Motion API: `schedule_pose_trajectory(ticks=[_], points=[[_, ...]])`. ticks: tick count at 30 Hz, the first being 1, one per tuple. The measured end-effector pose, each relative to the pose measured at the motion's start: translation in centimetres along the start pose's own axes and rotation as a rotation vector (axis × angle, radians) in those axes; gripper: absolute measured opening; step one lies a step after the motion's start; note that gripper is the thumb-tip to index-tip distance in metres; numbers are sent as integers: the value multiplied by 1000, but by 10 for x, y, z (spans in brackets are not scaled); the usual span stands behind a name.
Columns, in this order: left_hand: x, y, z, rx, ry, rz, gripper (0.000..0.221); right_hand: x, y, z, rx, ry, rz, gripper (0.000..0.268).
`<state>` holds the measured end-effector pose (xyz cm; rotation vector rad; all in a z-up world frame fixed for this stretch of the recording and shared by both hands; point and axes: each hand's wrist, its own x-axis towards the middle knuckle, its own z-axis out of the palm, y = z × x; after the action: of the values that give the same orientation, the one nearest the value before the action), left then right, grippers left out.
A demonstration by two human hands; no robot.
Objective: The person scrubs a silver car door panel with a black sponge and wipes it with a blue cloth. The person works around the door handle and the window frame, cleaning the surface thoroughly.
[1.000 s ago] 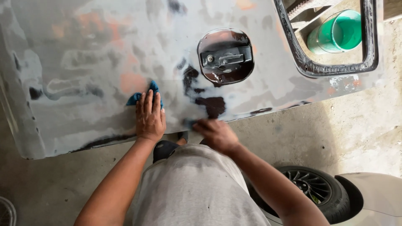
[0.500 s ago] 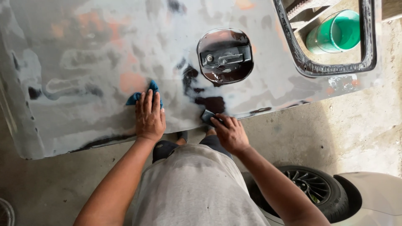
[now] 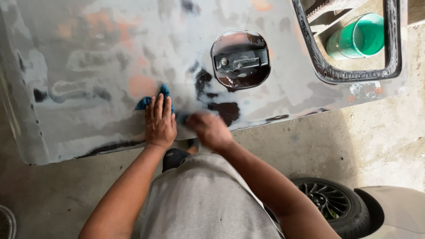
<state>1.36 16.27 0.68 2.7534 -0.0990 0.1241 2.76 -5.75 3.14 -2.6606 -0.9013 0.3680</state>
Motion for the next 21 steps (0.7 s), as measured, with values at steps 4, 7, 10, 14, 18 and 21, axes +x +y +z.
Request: schedule_pose_trajectory(ticks=[4,7,10,14,18,21], points=[[0,-5,4,-20,-25,-13,59,-7,29,-23,81,22,-112,31],[-7,-6,5,6,-33,-2,58,-19,100,-39,284,-120,475,40],[-3,0,6,-34,-18,-12,58,-35,155,-23,-58,441,689,42],[-4,-1,5,-5,-21,-31,59,-20,99,7,24,489,344,50],[-2,-3,3,-2,-33,-23,59,4,-9,10,10,23,-136,60],[-2,-5,2,-17,-61,-18,61,10,-3,2,5,-35,-173,54]])
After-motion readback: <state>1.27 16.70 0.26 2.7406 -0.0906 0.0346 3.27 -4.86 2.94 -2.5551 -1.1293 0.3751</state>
